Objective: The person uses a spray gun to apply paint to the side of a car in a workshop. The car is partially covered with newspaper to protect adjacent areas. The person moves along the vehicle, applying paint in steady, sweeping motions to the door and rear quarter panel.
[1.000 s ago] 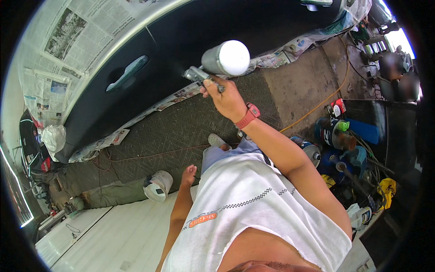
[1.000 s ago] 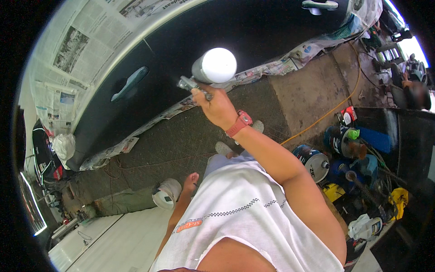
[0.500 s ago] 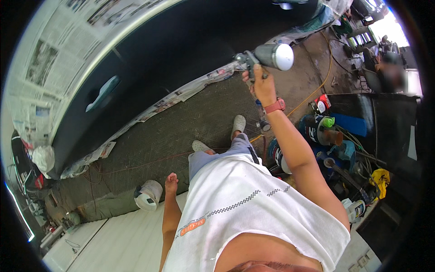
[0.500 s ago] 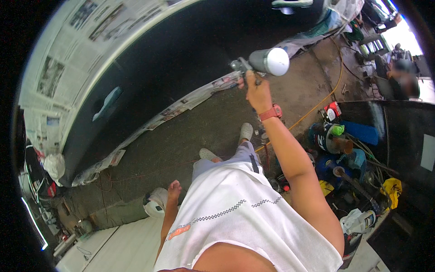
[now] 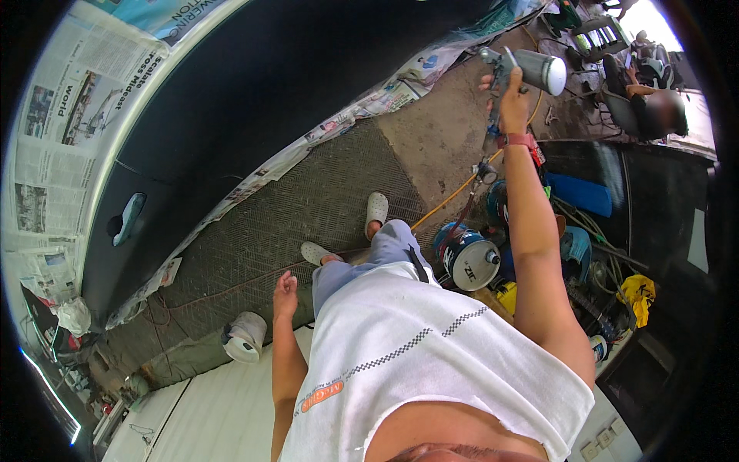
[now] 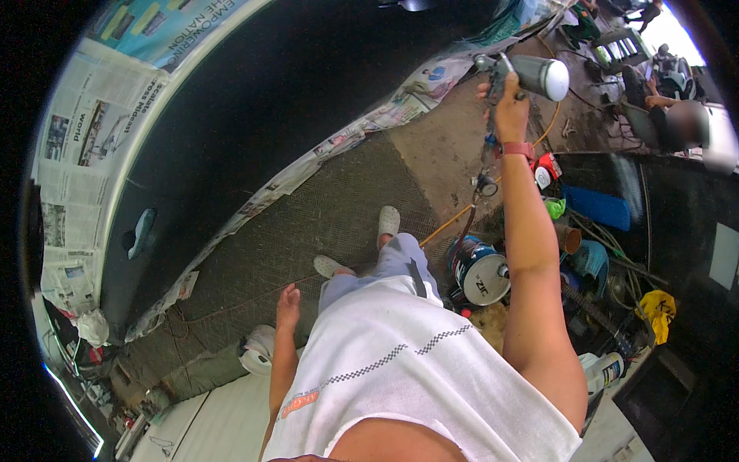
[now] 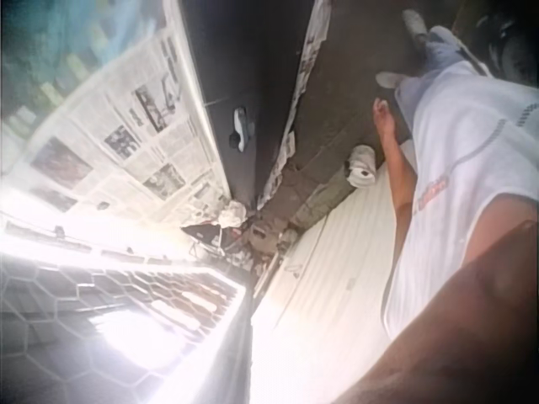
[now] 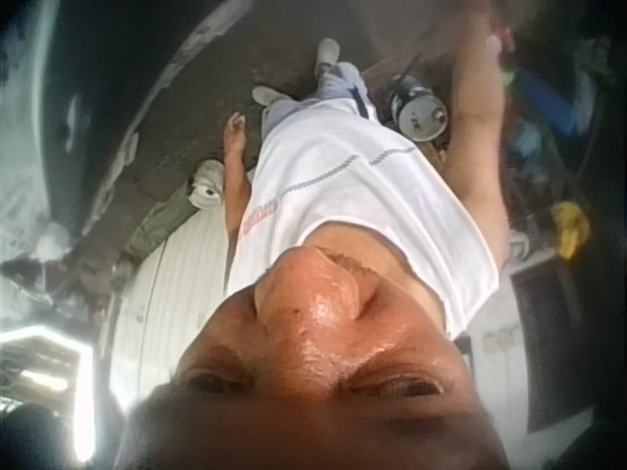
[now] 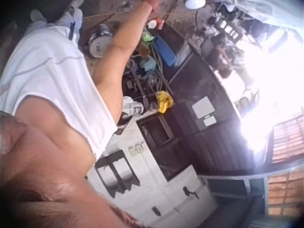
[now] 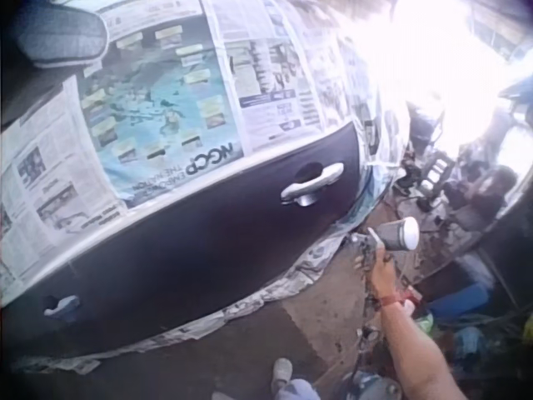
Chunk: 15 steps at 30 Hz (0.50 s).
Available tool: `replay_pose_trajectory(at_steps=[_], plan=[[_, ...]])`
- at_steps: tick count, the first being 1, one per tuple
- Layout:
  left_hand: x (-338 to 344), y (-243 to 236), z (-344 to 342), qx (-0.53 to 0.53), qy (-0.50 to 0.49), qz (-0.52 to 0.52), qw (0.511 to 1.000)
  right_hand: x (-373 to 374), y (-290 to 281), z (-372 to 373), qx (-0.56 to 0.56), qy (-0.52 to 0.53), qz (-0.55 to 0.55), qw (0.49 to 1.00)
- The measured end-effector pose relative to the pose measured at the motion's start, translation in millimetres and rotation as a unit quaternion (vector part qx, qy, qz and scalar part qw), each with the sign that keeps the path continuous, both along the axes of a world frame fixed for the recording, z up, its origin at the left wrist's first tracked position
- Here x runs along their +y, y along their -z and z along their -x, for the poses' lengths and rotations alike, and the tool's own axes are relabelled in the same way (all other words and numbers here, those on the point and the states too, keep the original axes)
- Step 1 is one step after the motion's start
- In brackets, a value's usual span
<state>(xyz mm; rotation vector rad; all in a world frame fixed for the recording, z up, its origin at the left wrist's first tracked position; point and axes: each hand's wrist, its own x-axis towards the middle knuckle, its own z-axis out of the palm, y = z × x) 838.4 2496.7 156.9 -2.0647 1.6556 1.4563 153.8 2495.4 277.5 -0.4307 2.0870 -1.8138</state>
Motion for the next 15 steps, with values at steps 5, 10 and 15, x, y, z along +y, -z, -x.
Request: replay_pose_trajectory(at_steps=[5, 10, 15], plan=[[23, 14, -16, -0.019, -0.006, -0.006, 1.000, -2, 6, 69, 0.017, 0.074, -0.019, 0.997], [55, 19, -42, -0.061, -0.016, -0.046, 0.997, -14, 17, 86, 0.079, 0.155, -0.064, 0.983], [74, 28, -69, -0.055, -0.009, -0.058, 0.997, -16, 45, 26, 0.044, 0.107, -0.088, 0.989]])
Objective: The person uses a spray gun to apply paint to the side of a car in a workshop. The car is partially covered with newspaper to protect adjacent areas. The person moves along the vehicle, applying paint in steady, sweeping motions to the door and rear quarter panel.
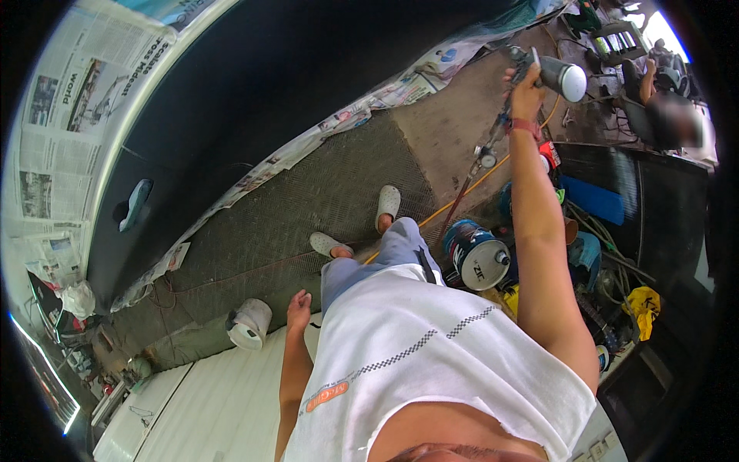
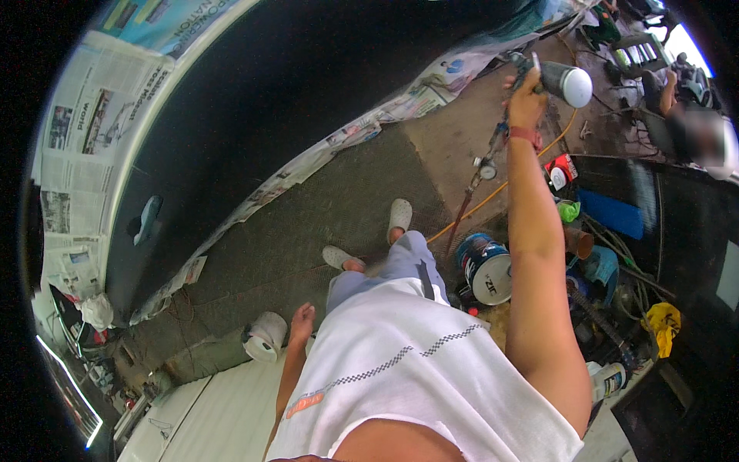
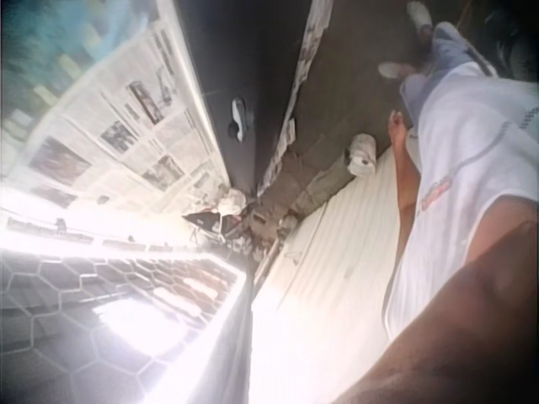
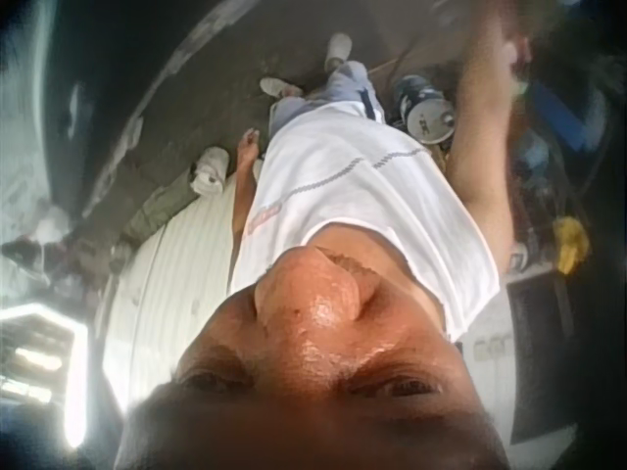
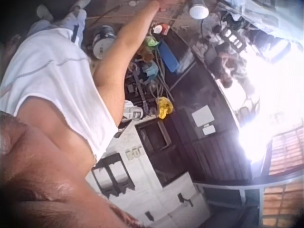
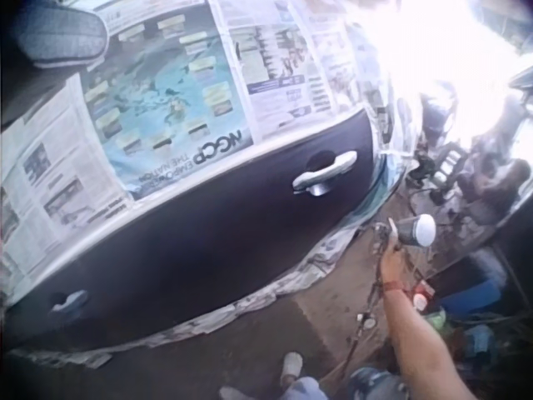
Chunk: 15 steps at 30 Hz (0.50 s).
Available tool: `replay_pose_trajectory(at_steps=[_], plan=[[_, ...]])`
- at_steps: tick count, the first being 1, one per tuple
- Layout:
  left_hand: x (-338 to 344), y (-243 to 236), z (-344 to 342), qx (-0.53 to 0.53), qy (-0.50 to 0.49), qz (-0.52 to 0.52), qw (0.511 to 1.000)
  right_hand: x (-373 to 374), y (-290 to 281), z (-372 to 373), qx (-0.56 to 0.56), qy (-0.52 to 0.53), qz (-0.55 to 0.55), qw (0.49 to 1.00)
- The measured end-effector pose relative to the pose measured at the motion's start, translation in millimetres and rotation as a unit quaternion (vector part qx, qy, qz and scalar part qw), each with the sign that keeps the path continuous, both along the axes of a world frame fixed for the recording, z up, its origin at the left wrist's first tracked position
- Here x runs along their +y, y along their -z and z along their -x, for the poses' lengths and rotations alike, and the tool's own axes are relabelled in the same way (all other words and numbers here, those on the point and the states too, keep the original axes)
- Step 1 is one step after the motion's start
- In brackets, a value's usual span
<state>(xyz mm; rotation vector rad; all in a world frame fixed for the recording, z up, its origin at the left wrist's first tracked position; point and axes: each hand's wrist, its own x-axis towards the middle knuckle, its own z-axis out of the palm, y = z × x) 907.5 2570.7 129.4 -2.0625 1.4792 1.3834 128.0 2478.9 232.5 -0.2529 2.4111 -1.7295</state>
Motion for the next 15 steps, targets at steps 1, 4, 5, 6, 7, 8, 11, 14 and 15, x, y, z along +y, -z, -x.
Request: replay_pose_trajectory(at_steps=[1, 4, 5, 6, 7, 8, 11, 14, 15], plan=[[1, 0, -5, 0.002, 0.004, -0.007, 1.000, 0, 1, -28, -0.008, -0.024, -0.008, 1.000], [-11, -8, -4, 0.004, 0.022, -0.007, 1.000, 0, 10, -112, -0.023, -0.117, -0.019, 0.993], [-17, -13, -3, 0.006, 0.019, -0.005, 1.000, -1, 17, -141, -0.014, -0.153, -0.001, 0.988], [-23, -17, -1, 0.008, 0.015, -0.003, 1.000, -3, 18, -173, -0.031, -0.181, 0.009, 0.983], [-30, -19, 1, 0.011, 0.012, 0.000, 1.000, -4, 18, -204, -0.047, -0.207, 0.020, 0.977], [-37, -21, 1, 0.008, 0.031, 0.014, 0.999, -5, 21, -233, -0.063, -0.230, 0.043, 0.970], [-52, -28, -8, 0.007, 0.056, 0.042, 0.998, -17, 22, -321, -0.077, -0.292, 0.127, 0.945], [-59, -33, -23, 0.018, 0.036, 0.041, 0.998, -28, 36, -391, -0.060, -0.353, 0.139, 0.923], [-57, -32, -31, 0.016, 0.029, 0.039, 0.999, -33, 37, -413, -0.041, -0.377, 0.118, 0.918]])
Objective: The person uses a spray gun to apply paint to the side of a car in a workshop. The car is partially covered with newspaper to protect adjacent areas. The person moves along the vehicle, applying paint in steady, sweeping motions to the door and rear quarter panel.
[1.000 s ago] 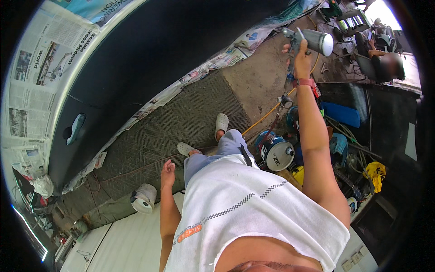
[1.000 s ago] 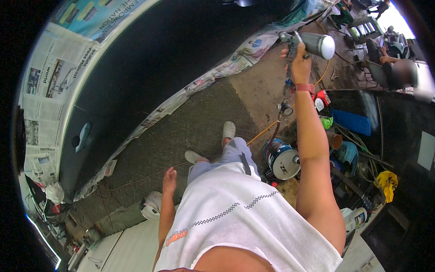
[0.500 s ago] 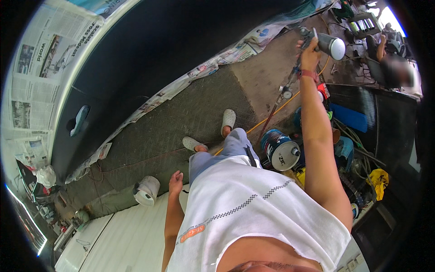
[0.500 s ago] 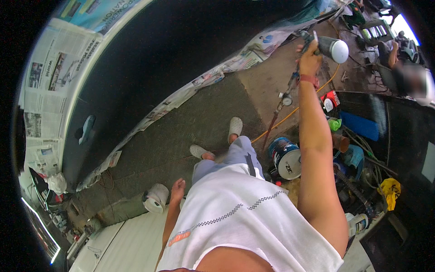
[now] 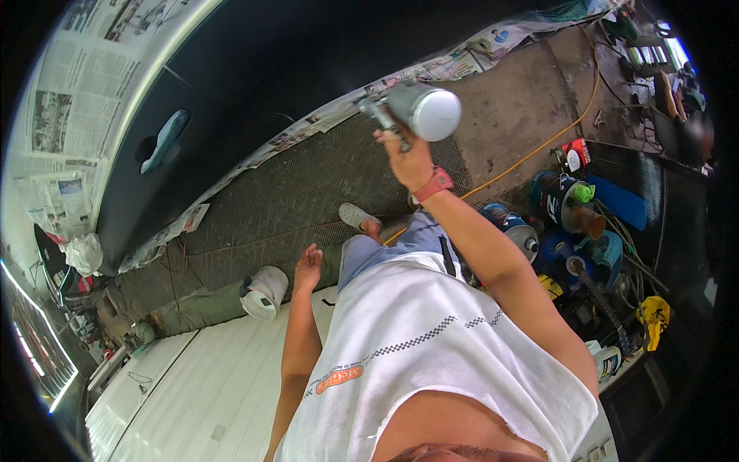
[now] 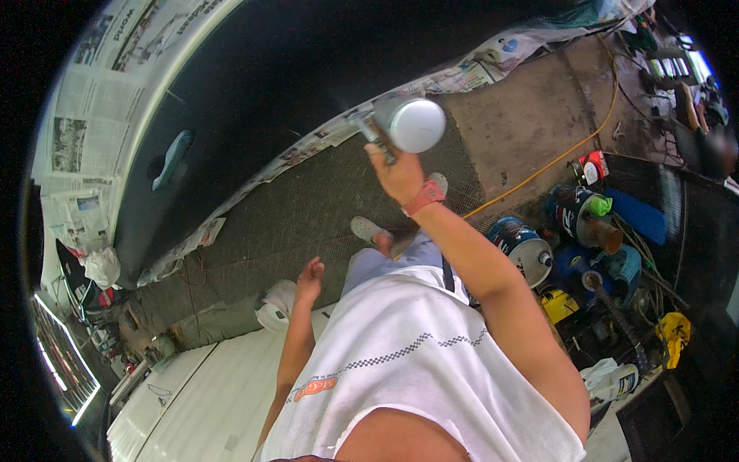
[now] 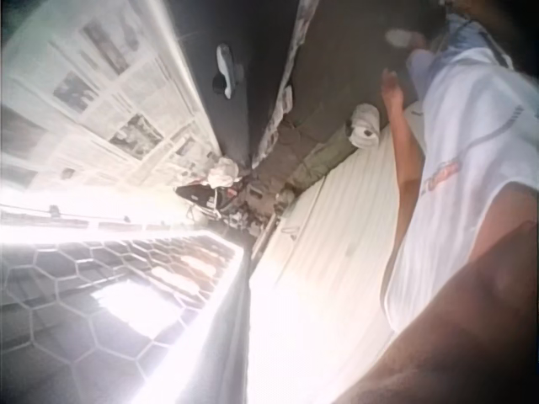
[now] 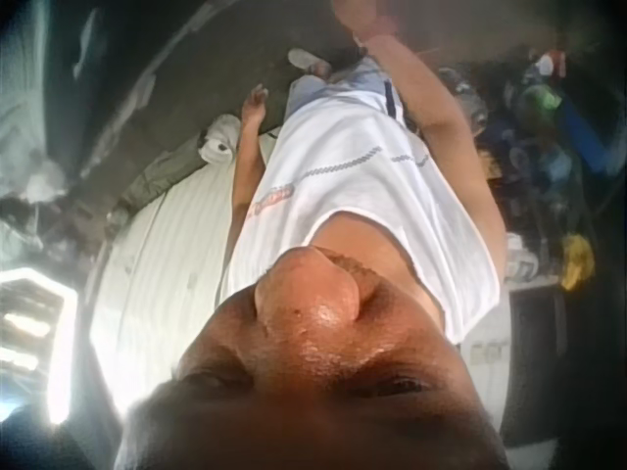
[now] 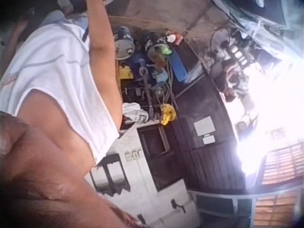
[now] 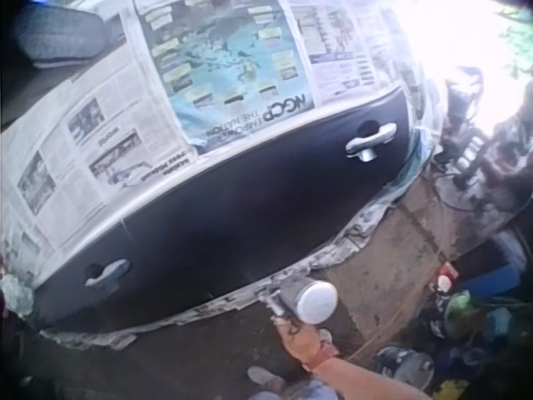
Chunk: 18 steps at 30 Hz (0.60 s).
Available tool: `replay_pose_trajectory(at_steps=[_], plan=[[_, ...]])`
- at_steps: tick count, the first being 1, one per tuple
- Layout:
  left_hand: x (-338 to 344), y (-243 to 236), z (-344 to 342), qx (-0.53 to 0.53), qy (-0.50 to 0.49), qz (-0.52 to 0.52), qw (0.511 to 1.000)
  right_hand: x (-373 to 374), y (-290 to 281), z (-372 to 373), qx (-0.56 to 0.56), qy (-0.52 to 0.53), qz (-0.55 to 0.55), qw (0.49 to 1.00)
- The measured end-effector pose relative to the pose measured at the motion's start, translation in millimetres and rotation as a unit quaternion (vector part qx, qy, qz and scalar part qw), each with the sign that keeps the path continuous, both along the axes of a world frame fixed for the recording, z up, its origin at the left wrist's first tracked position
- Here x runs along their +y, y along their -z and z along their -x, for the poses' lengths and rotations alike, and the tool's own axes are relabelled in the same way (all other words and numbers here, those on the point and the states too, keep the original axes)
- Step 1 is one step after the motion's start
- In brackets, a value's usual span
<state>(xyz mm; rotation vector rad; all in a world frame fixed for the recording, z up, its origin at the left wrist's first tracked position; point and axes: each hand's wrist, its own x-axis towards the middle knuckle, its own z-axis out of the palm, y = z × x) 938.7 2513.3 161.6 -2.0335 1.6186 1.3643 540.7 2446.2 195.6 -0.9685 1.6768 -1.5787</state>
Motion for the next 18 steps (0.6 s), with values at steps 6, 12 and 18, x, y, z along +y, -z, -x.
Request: replay_pose_trajectory(at_steps=[6, 12, 18], plan=[[31, 24, -78, 0.009, -0.024, 0.006, 1.000, -32, -3, -86, 0.104, -0.087, 0.039, 0.990], [77, 43, -136, -0.018, -0.068, -0.033, 0.997, -44, 8, -85, 0.058, -0.115, 0.003, 0.992], [71, 44, -113, -0.025, -0.062, -0.053, 0.996, -25, 60, 15, 0.042, 0.040, -0.030, 0.998]])
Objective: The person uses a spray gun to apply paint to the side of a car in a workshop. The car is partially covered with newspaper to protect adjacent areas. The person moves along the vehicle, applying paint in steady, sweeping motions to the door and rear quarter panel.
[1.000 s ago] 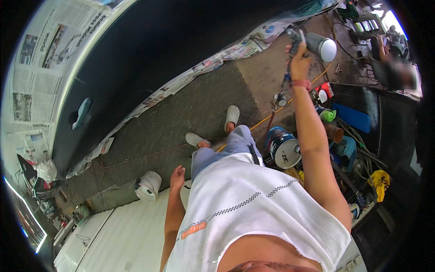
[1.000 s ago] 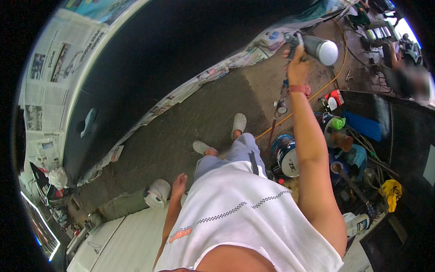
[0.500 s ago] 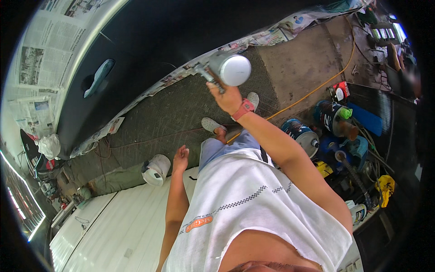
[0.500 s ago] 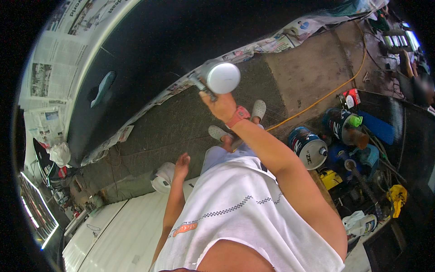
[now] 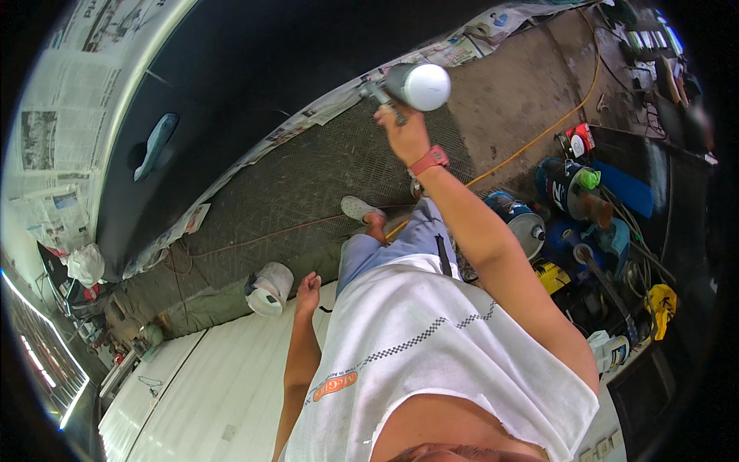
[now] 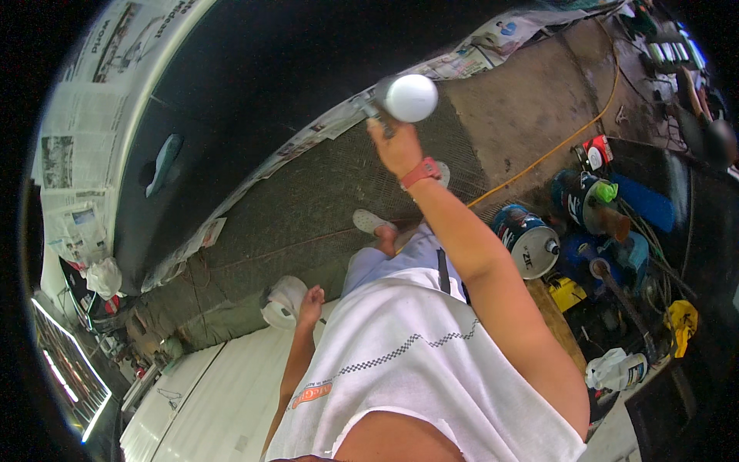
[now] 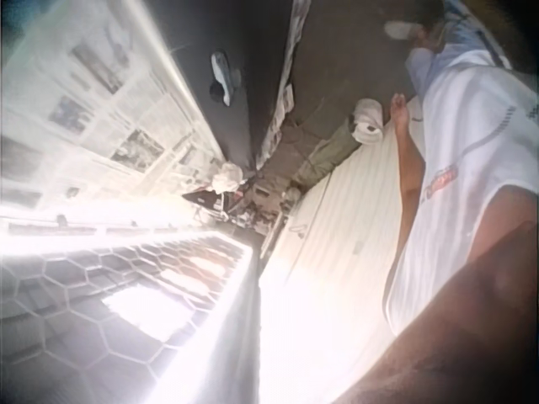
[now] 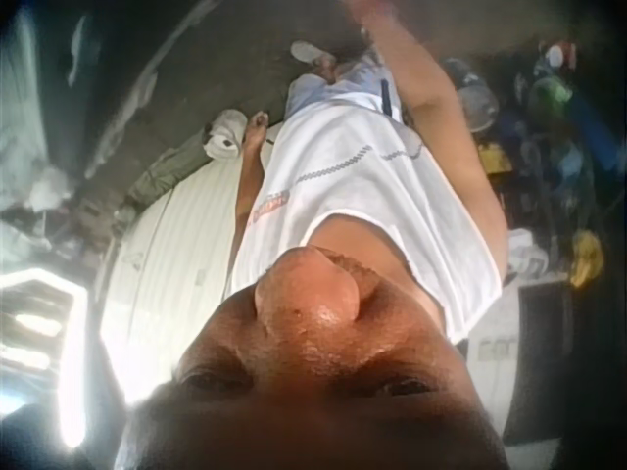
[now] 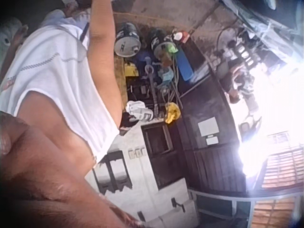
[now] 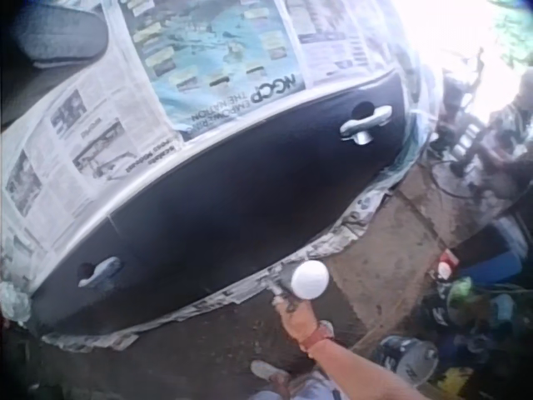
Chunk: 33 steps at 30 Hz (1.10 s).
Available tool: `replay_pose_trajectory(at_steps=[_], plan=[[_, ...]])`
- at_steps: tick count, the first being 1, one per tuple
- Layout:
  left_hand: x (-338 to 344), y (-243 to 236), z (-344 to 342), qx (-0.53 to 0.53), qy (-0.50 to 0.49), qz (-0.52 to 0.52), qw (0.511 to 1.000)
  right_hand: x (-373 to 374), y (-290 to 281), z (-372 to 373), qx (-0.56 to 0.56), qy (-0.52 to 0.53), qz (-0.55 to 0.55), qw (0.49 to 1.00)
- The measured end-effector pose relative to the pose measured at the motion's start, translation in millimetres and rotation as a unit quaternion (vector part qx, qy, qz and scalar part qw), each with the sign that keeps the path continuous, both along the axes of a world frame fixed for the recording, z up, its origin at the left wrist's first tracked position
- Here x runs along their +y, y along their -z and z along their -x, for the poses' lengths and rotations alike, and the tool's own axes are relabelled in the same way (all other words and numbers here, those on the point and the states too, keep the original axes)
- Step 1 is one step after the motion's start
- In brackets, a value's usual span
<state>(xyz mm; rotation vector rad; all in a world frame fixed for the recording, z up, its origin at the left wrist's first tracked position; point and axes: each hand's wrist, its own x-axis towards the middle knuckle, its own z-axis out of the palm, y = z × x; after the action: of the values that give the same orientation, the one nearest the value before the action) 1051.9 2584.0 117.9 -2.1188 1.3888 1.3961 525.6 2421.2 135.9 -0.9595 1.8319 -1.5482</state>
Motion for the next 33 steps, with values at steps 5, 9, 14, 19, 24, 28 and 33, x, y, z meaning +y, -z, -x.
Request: replay_pose_trajectory(at_steps=[5, 9, 14, 19, 24, 28, 33], plan=[[-34, -16, 74, 0.000, 0.056, 0.022, 0.998, 31, -7, 102, -0.015, 0.101, -0.067, 0.992], [-61, -37, 137, 0.030, 0.083, 0.039, 0.995, 55, 4, 186, -0.012, 0.171, -0.088, 0.981], [-67, -44, 177, 0.051, 0.077, 0.035, 0.995, 69, 3, 272, -0.002, 0.230, -0.101, 0.968], [-47, -42, 179, 0.026, 0.085, 0.008, 0.996, 58, 9, 302, 0.012, 0.313, -0.075, 0.947], [-22, -41, 159, -0.012, 0.079, -0.017, 0.997, 45, 0, 246, -0.020, 0.267, -0.166, 0.949], [-18, -51, 147, -0.018, 0.084, -0.023, 0.996, 36, 24, 161, -0.102, 0.171, -0.094, 0.976], [-15, -43, 121, 0.007, 0.071, 0.014, 0.997, 19, 33, 47, -0.123, 0.036, -0.049, 0.991]])
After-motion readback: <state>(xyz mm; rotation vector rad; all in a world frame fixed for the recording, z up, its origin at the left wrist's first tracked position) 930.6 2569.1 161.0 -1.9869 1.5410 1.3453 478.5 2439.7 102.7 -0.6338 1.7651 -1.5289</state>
